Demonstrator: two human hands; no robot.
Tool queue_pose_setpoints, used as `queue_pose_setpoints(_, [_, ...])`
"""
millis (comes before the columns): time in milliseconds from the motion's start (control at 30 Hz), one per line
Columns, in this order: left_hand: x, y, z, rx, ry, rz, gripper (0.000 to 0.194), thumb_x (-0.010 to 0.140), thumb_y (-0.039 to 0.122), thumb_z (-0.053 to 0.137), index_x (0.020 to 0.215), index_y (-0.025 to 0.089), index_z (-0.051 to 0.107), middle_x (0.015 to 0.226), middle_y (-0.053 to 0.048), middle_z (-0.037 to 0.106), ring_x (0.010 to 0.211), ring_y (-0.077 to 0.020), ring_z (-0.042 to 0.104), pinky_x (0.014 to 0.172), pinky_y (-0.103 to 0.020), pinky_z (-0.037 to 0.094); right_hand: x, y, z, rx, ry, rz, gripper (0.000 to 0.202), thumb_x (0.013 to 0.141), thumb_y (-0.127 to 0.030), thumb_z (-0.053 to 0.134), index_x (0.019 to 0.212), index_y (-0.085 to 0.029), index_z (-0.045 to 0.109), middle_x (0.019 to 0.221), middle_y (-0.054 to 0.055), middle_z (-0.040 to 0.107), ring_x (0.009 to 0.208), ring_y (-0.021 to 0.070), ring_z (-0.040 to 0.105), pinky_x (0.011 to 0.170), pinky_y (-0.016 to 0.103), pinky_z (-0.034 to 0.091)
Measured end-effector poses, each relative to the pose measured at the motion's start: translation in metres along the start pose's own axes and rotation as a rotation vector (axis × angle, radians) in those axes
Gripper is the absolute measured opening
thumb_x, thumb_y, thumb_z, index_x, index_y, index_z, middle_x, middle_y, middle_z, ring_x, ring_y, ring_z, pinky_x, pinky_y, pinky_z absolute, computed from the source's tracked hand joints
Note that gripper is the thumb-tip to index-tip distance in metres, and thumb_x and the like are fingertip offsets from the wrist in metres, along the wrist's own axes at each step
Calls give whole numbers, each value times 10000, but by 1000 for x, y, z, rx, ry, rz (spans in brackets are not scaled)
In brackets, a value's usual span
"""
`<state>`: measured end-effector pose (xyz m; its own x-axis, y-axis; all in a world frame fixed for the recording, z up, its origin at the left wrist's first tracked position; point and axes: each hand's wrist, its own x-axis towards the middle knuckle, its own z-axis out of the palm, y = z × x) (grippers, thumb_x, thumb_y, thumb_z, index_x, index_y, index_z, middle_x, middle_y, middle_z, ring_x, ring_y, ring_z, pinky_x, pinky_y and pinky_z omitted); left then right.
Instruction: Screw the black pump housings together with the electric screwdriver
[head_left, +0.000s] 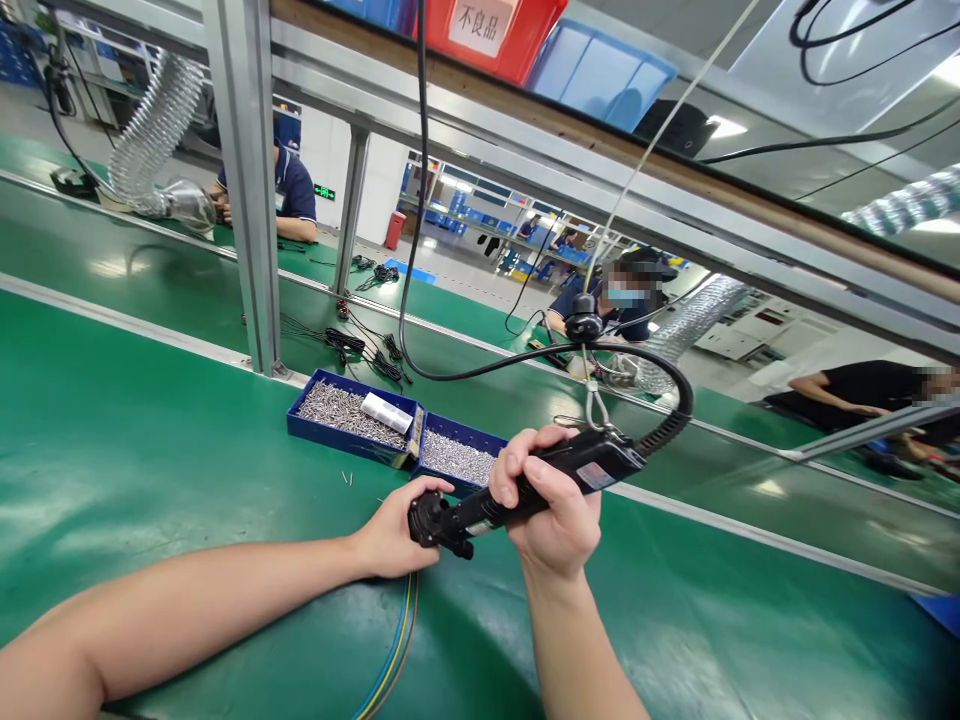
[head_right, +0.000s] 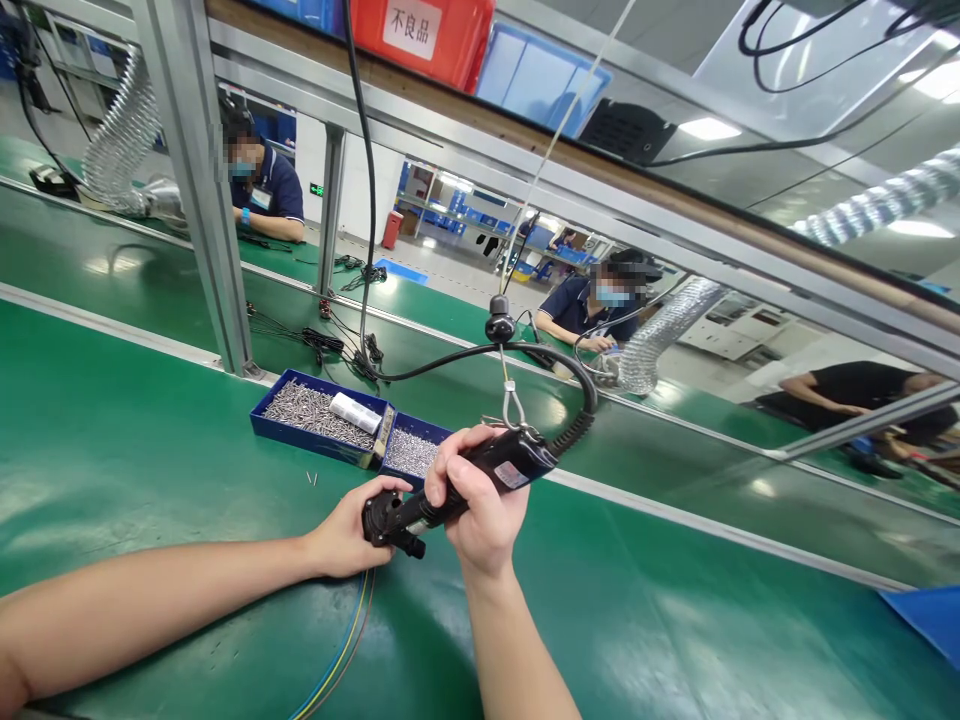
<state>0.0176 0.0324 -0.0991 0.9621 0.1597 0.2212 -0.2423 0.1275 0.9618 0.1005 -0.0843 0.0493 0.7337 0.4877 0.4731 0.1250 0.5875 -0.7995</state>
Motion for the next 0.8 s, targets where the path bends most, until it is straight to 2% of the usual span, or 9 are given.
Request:
queue_pose_setpoints(267, [0, -1, 0, 8, -1, 13, 688, 598, 46, 684, 1266, 178, 586, 897, 15, 613, 691, -129, 508, 628, -241, 371, -2, 4, 1, -28, -17, 34, 183, 838, -220, 728, 964, -246, 597, 735, -43, 633, 437, 95, 526, 439, 210, 429])
queue_pose_setpoints(600, [1, -5, -2, 11, 3, 13, 692, 615, 61, 701, 1285, 180, 577, 954, -9, 623, 738, -146, 527, 672, -257, 399, -4, 8, 5, -66, -24, 0, 169, 868, -190, 711, 985, -244, 602, 689, -63, 588, 445, 103, 539, 464, 224, 434])
queue_pose_setpoints(733, [1, -8, -1, 33, 7, 23, 706, 621, 57, 707, 1303, 183, 575, 975, -12, 641, 749, -152, 552, 685, -261, 420, -4, 2, 5, -69, 20, -5, 173, 855, -194, 723, 977, -240, 609, 709, -46, 611, 454, 110, 546, 455, 228, 446])
queue_pose_setpoints(800, [1, -8, -1, 56, 6, 50, 704, 624, 52, 706, 1304, 186, 585, 1059, -36, 665, 853, -189, 607, 764, -280, 466, -4, -3, 5, -45, 63, -48, 172, 849, -196, 723, 978, -246, 621, 729, -40, 626, 457, 111, 553, 442, 224, 452])
